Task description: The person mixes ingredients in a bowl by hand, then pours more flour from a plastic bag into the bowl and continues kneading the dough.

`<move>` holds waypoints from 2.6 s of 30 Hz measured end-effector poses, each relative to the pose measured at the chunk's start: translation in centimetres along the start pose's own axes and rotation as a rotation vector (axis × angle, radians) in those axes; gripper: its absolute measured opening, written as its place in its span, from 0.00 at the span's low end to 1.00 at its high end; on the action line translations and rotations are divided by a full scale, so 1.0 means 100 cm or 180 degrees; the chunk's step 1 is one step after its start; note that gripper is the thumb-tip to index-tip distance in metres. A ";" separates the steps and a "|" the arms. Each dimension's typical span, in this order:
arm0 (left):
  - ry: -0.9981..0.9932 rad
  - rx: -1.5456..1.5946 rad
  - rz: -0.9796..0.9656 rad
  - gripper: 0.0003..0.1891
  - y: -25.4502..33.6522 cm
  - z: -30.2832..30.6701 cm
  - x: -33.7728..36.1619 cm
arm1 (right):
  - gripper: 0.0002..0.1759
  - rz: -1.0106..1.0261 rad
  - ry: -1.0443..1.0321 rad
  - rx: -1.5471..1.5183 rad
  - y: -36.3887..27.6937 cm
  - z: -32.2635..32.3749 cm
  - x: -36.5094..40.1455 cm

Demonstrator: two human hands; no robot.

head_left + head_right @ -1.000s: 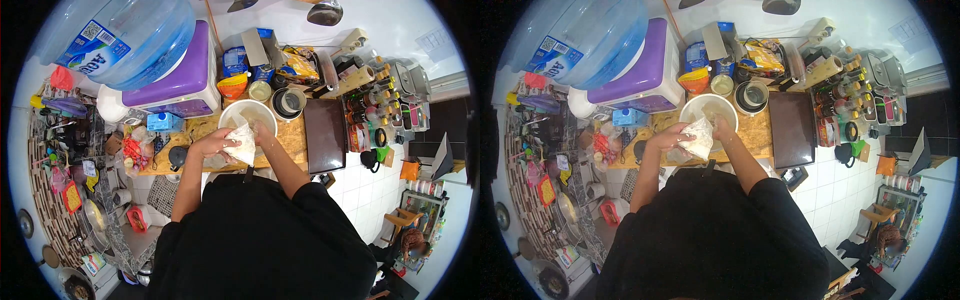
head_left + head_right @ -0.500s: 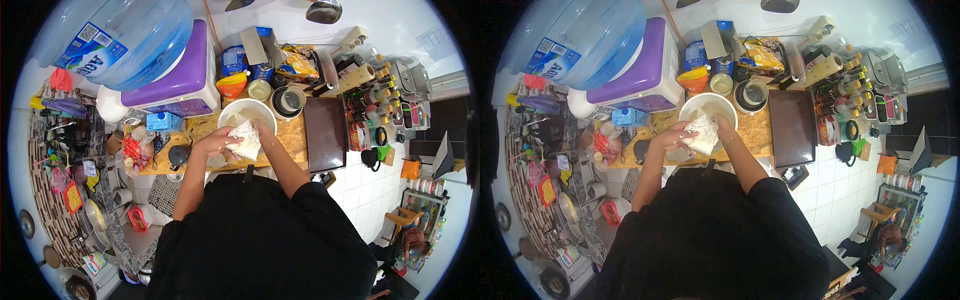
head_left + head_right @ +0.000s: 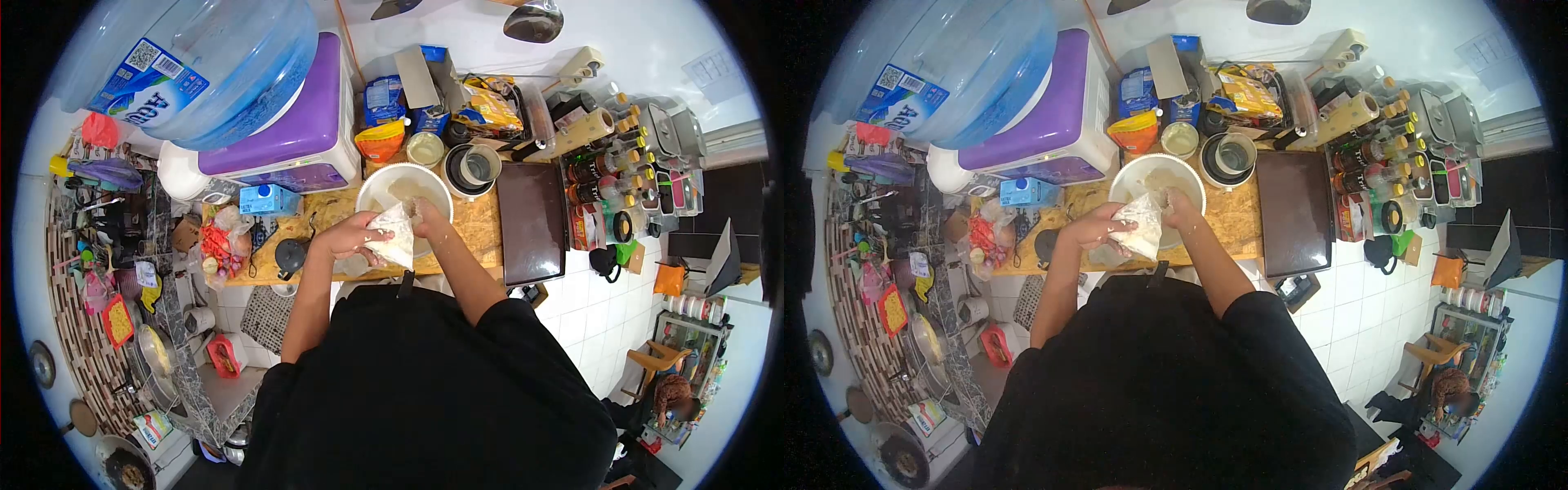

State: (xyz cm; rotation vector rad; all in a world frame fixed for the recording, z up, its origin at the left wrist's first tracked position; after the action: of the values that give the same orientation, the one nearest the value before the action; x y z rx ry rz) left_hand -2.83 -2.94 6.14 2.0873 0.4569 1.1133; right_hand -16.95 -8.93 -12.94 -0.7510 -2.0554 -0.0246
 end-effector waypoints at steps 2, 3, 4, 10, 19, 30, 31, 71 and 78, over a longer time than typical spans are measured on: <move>-0.0135 0.0165 -0.0062 0.20 -0.001 0.001 0.000 | 0.15 0.0099 0.0032 0.0142 -0.002 -0.002 0.006; -0.0127 0.0167 -0.0061 0.20 -0.001 0.003 0.001 | 0.15 0.0002 0.0018 -0.0008 -0.001 -0.006 0.008; -0.0080 0.0166 -0.0016 0.21 -0.002 0.005 0.001 | 0.15 -0.0086 0.0005 -0.0157 -0.002 -0.009 0.010; -0.0009 0.0203 -0.0015 0.20 -0.002 0.007 -0.006 | 0.13 -0.0081 -0.0118 -0.0339 -0.001 -0.001 -0.001; 0.0052 0.0245 0.0200 0.22 -0.017 0.011 -0.007 | 0.09 0.0004 0.0231 0.0187 -0.003 0.003 0.002; -0.0098 0.0395 0.0133 0.22 -0.020 0.016 -0.009 | 0.09 0.0119 0.0378 0.0191 -0.005 0.003 0.002; -0.0090 0.0435 0.0097 0.22 -0.018 0.016 -0.009 | 0.10 0.0133 0.0409 0.0227 -0.008 0.003 0.002; -0.0473 0.0516 0.0015 0.20 -0.010 0.007 -0.013 | 0.14 0.0154 0.0193 0.0904 -0.009 0.008 0.000; -0.0110 0.0344 0.0047 0.22 -0.004 0.004 -0.012 | 0.16 0.0098 0.0143 0.0663 -0.005 0.018 -0.008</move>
State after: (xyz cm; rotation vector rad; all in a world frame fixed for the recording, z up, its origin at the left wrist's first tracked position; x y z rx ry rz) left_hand -3.20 -3.50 5.00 2.2034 0.4955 1.0805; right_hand -18.22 -9.25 -14.46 -0.6462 -1.9672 0.1857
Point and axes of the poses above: each hand's wrist, its own x-axis away from the middle knuckle, its own z-axis out of the back of the hand, y = z × x, the point moved 5 cm from there along -x, towards the middle knuckle, and after that the axes turned 1 degree about y, right-handed, at the moved point
